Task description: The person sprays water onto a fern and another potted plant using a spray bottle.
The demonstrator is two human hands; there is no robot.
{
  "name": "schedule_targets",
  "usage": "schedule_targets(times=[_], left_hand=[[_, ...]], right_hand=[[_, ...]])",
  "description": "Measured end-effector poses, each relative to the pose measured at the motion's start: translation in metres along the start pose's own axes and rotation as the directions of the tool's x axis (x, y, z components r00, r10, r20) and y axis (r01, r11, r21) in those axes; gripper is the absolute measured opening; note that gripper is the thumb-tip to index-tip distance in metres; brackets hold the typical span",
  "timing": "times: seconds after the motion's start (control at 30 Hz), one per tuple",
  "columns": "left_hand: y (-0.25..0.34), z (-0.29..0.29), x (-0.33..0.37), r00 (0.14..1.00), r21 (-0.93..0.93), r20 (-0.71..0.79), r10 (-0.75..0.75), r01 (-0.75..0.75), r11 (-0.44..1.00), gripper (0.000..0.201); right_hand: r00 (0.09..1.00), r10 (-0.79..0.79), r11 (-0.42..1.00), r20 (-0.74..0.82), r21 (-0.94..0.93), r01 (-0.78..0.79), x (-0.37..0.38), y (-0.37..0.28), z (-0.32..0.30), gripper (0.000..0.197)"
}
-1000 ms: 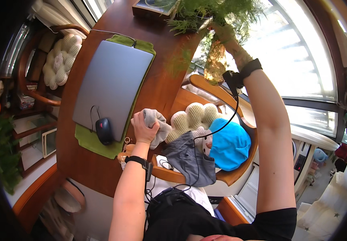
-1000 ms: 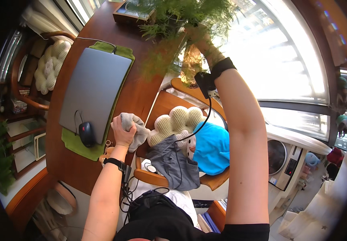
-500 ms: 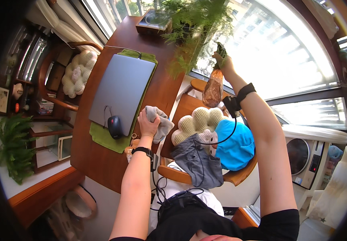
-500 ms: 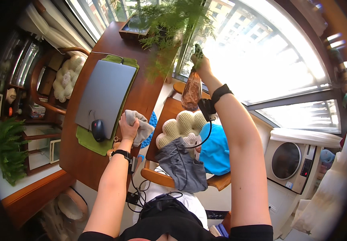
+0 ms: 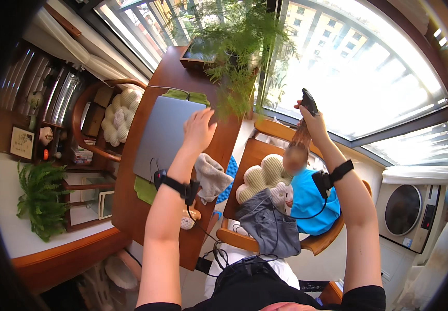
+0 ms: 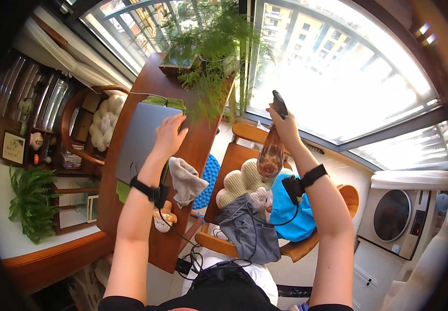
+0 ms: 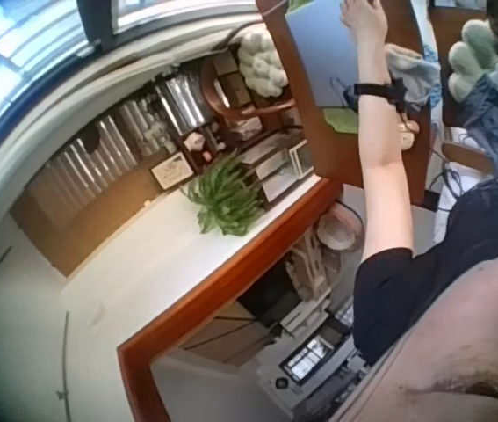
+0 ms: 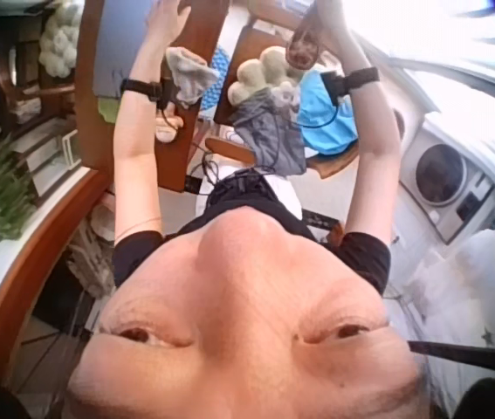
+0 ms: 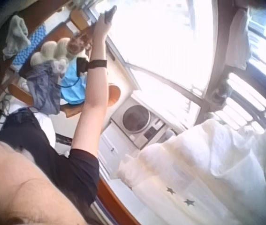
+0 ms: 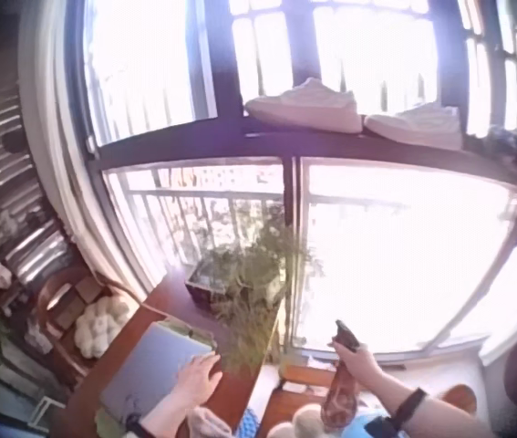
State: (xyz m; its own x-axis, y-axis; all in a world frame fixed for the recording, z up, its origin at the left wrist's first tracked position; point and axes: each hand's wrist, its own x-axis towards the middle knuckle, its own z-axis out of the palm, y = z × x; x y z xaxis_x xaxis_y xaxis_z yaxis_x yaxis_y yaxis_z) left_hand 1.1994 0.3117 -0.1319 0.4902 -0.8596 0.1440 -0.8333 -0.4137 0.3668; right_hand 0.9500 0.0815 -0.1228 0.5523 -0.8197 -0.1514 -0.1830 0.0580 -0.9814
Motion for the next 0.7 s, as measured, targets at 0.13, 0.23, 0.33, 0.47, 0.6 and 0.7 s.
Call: schedule_targets(times=[0.13, 0.23, 0.33, 0.47, 0.6, 0.7], left_hand=[[-0.013, 0.027, 0.114, 0.977, 0.055, -0.099, 0.188, -0.183, 0.982, 0.04], [-0.005, 0.057, 0.184, 0.985, 0.086, -0.075, 0.158, -0.152, 0.985, 0.043], [-0.065, 0.096, 0.232, 0.97, -0.207, -0.198, 0.142, -0.183, 0.961, 0.047], [-0.003, 0.119, 0.251, 0.992, -0.121, -0.009, 0.13, -0.13, 0.984, 0.052], [-0.018, 0.105, 0.251, 0.964, 0.146, -0.211, 0.16, -0.131, 0.981, 0.028], [-0.032, 0.109, 0.253, 0.897, 0.088, -0.402, 0.183, -0.161, 0.983, 0.027]], right_hand=[[0.999, 0.031, 0.999, 0.015, 0.041, -0.032, -0.014, -0.002, 0.007, 0.028], [1.0, 0.003, 1.0, -0.005, 0.013, -0.003, -0.019, 0.012, -0.003, 0.027], [1.0, 0.019, 0.999, 0.018, 0.035, -0.019, -0.024, 0.007, 0.027, 0.03], [0.999, 0.024, 0.991, -0.022, -0.131, -0.027, -0.032, 0.024, 0.005, 0.033], [0.999, 0.04, 0.998, -0.009, -0.046, -0.041, -0.039, 0.028, 0.023, 0.034], [1.0, 0.015, 1.0, -0.006, -0.019, -0.015, -0.039, 0.028, 0.034, 0.034]])
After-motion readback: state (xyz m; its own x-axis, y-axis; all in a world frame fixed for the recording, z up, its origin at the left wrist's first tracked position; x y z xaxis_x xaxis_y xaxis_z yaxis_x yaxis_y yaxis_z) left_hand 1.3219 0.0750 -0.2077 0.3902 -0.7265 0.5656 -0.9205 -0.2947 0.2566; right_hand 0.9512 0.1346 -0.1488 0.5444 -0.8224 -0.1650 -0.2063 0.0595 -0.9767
